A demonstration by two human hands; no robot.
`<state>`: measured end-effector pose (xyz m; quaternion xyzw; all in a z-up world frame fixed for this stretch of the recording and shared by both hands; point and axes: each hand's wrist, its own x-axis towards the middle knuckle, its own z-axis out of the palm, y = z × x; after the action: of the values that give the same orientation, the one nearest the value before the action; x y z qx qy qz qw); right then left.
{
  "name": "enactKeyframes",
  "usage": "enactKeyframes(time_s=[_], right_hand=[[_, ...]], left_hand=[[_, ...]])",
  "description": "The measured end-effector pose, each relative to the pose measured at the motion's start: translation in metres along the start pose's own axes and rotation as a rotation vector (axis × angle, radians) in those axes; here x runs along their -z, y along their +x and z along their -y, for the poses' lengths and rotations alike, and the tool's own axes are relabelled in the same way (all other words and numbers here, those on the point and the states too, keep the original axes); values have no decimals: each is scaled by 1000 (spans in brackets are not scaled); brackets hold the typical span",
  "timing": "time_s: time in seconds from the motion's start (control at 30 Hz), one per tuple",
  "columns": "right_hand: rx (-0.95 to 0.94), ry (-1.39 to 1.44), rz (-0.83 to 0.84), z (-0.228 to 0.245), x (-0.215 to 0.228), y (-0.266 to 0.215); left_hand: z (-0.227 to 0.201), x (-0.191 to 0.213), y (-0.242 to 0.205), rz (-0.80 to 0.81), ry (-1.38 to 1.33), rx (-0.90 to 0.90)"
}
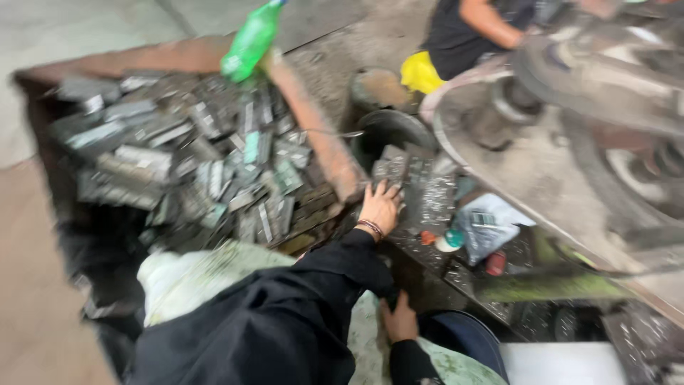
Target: The person repeatedly picks small metal plates from a pile, places them into a press machine, and activates the press with a foot pedal. The person then removes the processed plates and returns them to the pile. The cycle continues throughout the clip.
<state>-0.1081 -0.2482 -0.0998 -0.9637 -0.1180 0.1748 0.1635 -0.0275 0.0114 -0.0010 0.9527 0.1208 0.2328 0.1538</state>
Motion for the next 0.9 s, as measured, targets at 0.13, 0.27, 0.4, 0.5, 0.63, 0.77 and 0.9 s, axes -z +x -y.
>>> enactKeyframes(time_s=[0.13,0.27,0.4,0.5,0.63,0.77,0.9], right_hand=[[106,-62,-12,14,45,-2],[71,-119,69,35,78,-7],[70,-113,62,42,82,-14],[105,-104,45,40,80,-11],[98,-95,68,37,78,-5],[70,-95,95,36,77,-5],[80,-71,98,39,79,-5]], left_hand=[[53,8,-63,-347,-63,203],[122,8,-115,-398,76,698],[172,-9,-145,-250,1,1407],[186,-31,-157,-320,-59,1462],[199,-47,-159,-292,211,1335],[213,-46,-160,-300,1,1359],[218,-45,-155,-302,103,1268]])
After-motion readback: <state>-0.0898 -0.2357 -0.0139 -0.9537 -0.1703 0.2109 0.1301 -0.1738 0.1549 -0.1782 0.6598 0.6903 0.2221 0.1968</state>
